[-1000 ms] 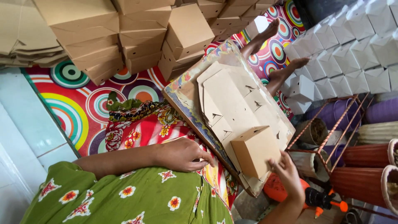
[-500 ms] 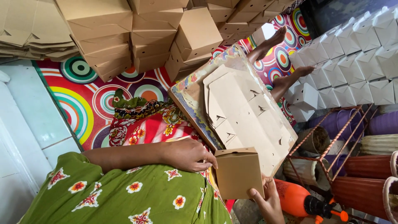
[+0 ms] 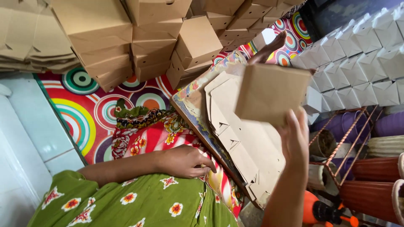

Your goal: Folding and assembling a cardboard box from a flat template

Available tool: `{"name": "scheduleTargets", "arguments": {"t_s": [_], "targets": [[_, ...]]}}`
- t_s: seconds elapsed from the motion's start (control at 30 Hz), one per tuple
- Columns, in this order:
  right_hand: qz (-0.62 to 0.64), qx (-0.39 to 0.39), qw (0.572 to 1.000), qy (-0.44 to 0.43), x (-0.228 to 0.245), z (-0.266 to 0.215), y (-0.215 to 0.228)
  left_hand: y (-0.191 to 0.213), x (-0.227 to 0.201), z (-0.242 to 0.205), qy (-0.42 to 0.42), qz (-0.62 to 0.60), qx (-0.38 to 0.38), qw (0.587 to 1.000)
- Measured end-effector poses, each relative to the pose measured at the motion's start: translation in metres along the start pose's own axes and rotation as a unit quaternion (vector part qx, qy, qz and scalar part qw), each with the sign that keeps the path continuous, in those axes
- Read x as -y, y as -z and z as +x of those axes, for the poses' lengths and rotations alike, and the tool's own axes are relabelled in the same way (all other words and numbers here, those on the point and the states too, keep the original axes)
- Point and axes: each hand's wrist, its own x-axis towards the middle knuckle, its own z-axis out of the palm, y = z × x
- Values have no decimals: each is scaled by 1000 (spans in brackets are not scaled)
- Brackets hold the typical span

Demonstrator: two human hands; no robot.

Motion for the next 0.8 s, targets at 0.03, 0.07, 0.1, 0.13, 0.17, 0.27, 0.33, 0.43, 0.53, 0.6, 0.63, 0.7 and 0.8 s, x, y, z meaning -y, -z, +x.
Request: {"name": "scheduleTargets", "arguments": {"t_s": [0.03,0.07,0.1,0.13,0.17,0.27,0.33,0.43,0.53,0.6,0.63,0.7,0.8], "targets": [[5,-4,1000,1,-4,22,-18,0,4,-2,2,4,4,1000],[34,17,998,-42,-7,45,-35,-2,8,-5,6,-10,-11,1000],[62,38,994,-85,-9,67,-52,-3,13,-6,10,-24,-27,999],[67,30,994,-85,-20,87,-66,1,7,-12,10,-22,-18,1000],[71,54,992,-92,-31,108,-80,6,2,-16,26,-38,-27,999],[88,84,988,-92,-46,153,-122,12,4,-25,42,-41,-33,998],[99,95,986,-90,-53,171,-147,12,7,-31,42,-34,-34,998],[47,80,989,-117,-69,201,-169,16,12,-35,59,-56,-57,995],[37,84,990,-109,-87,216,-171,10,27,-38,60,-64,-55,995],[-1,107,991,-81,-69,206,-176,9,30,-38,57,-60,-60,995],[-5,105,991,-83,-66,198,-173,14,24,-38,53,-64,-60,995],[-188,96,974,87,-63,180,-165,19,12,-38,56,-82,-61,993],[-382,167,878,236,-35,116,-144,4,31,-29,37,-77,-59,995]]}}
